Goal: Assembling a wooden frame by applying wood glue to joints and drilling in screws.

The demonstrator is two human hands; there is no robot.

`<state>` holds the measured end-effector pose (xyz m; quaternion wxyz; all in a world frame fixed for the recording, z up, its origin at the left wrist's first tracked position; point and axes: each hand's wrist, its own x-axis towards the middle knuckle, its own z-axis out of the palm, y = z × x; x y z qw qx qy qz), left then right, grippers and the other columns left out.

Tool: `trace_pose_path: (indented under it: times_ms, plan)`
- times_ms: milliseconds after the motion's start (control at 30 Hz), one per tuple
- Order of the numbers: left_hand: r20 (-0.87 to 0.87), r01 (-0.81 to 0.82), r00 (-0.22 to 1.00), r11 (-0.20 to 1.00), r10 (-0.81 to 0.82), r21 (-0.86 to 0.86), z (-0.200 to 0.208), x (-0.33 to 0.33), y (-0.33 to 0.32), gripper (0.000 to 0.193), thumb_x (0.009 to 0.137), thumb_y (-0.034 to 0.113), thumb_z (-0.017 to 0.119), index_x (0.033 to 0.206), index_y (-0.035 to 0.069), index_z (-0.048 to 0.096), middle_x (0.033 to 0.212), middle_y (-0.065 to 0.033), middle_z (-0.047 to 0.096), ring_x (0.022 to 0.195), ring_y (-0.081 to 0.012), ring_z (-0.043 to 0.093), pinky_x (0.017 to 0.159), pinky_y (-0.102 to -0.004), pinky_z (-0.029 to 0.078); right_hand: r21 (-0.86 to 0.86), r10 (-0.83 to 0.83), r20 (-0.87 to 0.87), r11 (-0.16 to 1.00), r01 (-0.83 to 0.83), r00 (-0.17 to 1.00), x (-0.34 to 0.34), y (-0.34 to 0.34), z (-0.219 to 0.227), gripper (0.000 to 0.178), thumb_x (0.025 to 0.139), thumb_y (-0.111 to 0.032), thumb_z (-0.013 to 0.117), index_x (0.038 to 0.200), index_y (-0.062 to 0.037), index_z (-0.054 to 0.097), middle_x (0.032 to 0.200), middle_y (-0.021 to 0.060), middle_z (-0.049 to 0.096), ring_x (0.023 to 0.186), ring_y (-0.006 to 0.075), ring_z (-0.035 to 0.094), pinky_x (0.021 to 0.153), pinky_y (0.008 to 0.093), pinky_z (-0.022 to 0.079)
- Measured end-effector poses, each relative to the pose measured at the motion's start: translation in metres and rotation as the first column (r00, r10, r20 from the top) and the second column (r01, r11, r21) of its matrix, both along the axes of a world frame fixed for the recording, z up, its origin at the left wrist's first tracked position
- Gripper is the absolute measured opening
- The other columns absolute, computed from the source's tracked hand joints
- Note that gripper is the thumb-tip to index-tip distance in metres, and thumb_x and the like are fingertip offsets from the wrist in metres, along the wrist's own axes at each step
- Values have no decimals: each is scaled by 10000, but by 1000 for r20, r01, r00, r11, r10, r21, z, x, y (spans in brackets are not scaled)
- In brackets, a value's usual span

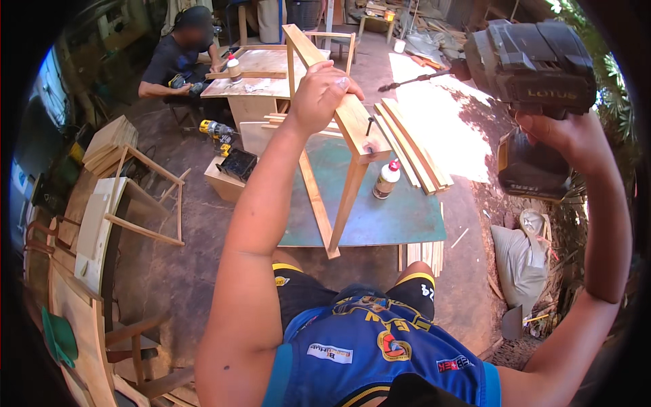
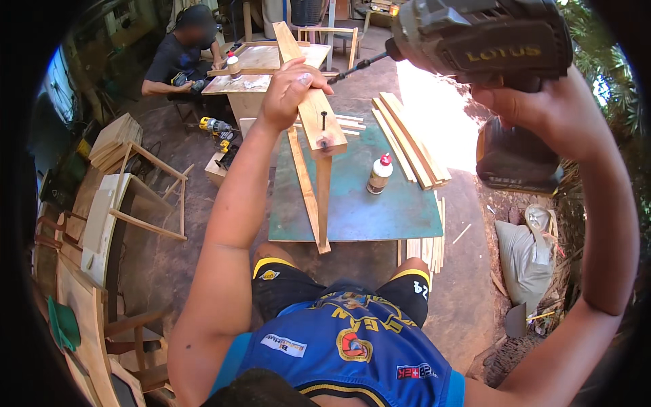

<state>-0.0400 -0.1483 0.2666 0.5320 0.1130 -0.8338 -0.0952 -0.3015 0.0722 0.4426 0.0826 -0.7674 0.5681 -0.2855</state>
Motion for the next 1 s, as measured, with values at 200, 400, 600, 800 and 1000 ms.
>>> trace_pose_path:
  times_ms: [200,400,600,800,1000]
  plan:
    - [-27,-10,1000,1000,10,11,0,1,0,432,882,313,338,749,56,660,766,-74,672,828,-244,627,1029,-456,287,72,-45,-144,996,56,988,28,-6,32,274,768,-186,744,950,-35,606,726,14,593,560,91,531,516,249,428]
    - [15,-12,1000,1000,12,15,-3,3,-3,447,889,309,314,736,64,655,769,-68,663,835,-238,620,1029,-449,289,192,-41,-199,978,80,979,35,-21,48,327,750,-196,756,963,-15,586,693,31,581,529,105,537,471,247,424]
    - [5,-42,999,999,42,-13,-6,1,-6,454,895,312,300,730,76,651,765,-65,662,849,-235,613,1033,-446,281,231,-39,-175,970,79,984,42,-26,52,347,752,-187,746,985,4,576,678,52,577,486,113,525,422,255,416]
    - [-29,-32,999,999,31,-13,-6,-3,-7,460,904,304,293,721,73,646,768,-64,664,843,-241,613,1036,-447,279,265,12,-204,963,43,979,52,-32,59,372,755,-227,719,1004,9,577,672,60,570,468,115,528,409,256,420]
    - [-19,-42,999,999,42,13,-4,-2,-2,453,908,301,311,730,52,646,783,-69,674,853,-238,623,1021,-438,285,721,189,-140,693,-31,972,68,-67,93,225,874,-180,663,917,29,591,657,64,583,568,139,576,511,267,477]
